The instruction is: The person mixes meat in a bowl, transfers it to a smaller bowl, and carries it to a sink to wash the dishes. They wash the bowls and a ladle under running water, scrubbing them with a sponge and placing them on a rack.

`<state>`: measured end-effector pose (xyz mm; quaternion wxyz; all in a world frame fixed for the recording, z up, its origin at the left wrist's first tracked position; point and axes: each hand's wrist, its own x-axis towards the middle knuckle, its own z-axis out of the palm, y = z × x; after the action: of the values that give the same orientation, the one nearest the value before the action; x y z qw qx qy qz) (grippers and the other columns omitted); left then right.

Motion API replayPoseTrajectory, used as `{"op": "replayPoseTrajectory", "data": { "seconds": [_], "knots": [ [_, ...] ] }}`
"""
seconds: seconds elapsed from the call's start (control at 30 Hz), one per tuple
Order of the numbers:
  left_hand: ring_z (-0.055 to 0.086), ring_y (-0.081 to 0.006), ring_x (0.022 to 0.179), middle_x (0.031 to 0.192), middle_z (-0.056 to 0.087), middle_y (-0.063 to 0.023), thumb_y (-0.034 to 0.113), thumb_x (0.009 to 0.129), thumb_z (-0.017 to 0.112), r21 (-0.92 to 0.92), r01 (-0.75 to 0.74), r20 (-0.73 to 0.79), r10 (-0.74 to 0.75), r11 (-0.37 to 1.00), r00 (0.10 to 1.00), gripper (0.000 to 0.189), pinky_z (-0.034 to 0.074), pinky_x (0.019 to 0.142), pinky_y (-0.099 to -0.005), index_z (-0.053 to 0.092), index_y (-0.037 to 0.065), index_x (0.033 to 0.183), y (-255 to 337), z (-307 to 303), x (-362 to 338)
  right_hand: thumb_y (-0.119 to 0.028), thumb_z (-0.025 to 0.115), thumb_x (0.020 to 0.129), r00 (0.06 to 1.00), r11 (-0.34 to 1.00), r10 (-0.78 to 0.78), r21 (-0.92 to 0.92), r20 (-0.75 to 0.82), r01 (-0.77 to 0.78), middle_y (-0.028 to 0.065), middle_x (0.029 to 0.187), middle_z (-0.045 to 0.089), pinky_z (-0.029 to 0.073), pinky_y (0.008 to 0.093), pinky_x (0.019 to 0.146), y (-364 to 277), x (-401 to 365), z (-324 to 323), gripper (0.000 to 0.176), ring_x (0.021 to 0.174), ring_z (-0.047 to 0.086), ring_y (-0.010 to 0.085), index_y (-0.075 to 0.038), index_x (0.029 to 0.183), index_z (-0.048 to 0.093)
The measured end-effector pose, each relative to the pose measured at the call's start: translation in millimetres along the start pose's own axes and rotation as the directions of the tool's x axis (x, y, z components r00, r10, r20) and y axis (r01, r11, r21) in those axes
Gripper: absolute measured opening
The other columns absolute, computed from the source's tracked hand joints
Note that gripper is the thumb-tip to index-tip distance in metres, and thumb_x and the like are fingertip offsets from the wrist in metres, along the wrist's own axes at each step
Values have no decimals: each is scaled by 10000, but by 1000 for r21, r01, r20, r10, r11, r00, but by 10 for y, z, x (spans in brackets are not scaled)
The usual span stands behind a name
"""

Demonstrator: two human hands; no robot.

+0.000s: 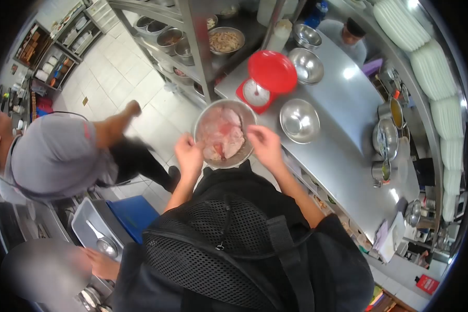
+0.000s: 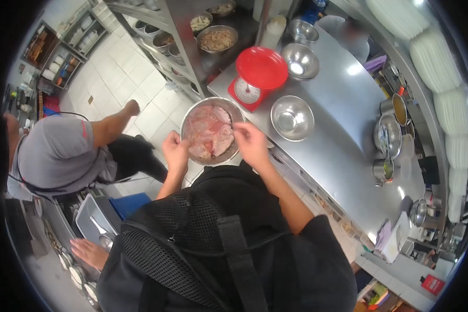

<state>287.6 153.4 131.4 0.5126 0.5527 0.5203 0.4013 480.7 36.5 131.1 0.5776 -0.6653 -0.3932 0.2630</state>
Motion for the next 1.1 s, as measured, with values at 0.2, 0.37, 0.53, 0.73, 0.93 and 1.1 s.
{"op": "replayPoseTrajectory", "data": {
  "seconds": [0.2, 0.37, 0.53, 0.73, 0.93, 1.1],
  "knots": [
    [336, -123, 560, 559, 356, -20, 21, 661, 622, 153, -212, 118, 195, 965, 974, 261, 301, 491, -318, 369, 35, 602, 277, 97, -12, -106, 676, 745, 669, 646, -17, -503, 743, 575, 154, 1124, 602, 457, 436, 916, 15, 318, 203, 402, 1075, 571, 322, -23, 1135, 618],
    [335, -105, 576, 559, 339, -12, 22, 671, 638, 193, -214, 149, 187, 958, 971, 297, 287, 488, -303, 348, 36, 608, 405, 134, -39, -215, 711, 703, 578, 590, 54, -493, 814, 640, 160, 1194, 554, 446, 462, 931, 4, 355, 234, 536, 1109, 549, 339, -48, 1190, 563],
    [459, -266, 506, 543, 463, -178, 29, 660, 582, 245, -263, 247, 202, 933, 948, 143, 398, 509, -411, 444, 12, 629, 395, 171, -61, -197, 687, 702, 592, 516, -40, -491, 805, 702, 178, 1167, 563, 485, 455, 903, -60, 378, 235, 574, 1116, 553, 351, -46, 1234, 532],
    [364, -137, 542, 536, 372, -44, -11, 652, 581, 247, -354, 283, 282, 902, 917, 220, 332, 479, -335, 370, 28, 605, 482, 241, -186, -155, 652, 707, 584, 398, -97, -507, 806, 765, 187, 1118, 583, 521, 428, 854, 108, 440, 263, 478, 1082, 568, 374, -24, 1159, 566],
    [433, -207, 504, 524, 432, -158, 40, 677, 595, 200, -286, 137, 263, 937, 955, 183, 383, 497, -407, 422, 12, 625, 362, 185, 6, -138, 653, 715, 622, 456, -116, -515, 774, 726, 173, 1101, 616, 522, 435, 849, 117, 467, 240, 336, 1033, 597, 368, -26, 1032, 638],
    [325, -104, 581, 573, 337, -7, -2, 657, 592, 164, -219, 114, 202, 962, 973, 268, 282, 488, -313, 336, 40, 591, 312, 156, 22, -109, 703, 670, 661, 627, -70, -482, 747, 611, 174, 945, 667, 517, 453, 814, 41, 649, 166, 275, 924, 643, 366, -26, 931, 677]
  ]
}}
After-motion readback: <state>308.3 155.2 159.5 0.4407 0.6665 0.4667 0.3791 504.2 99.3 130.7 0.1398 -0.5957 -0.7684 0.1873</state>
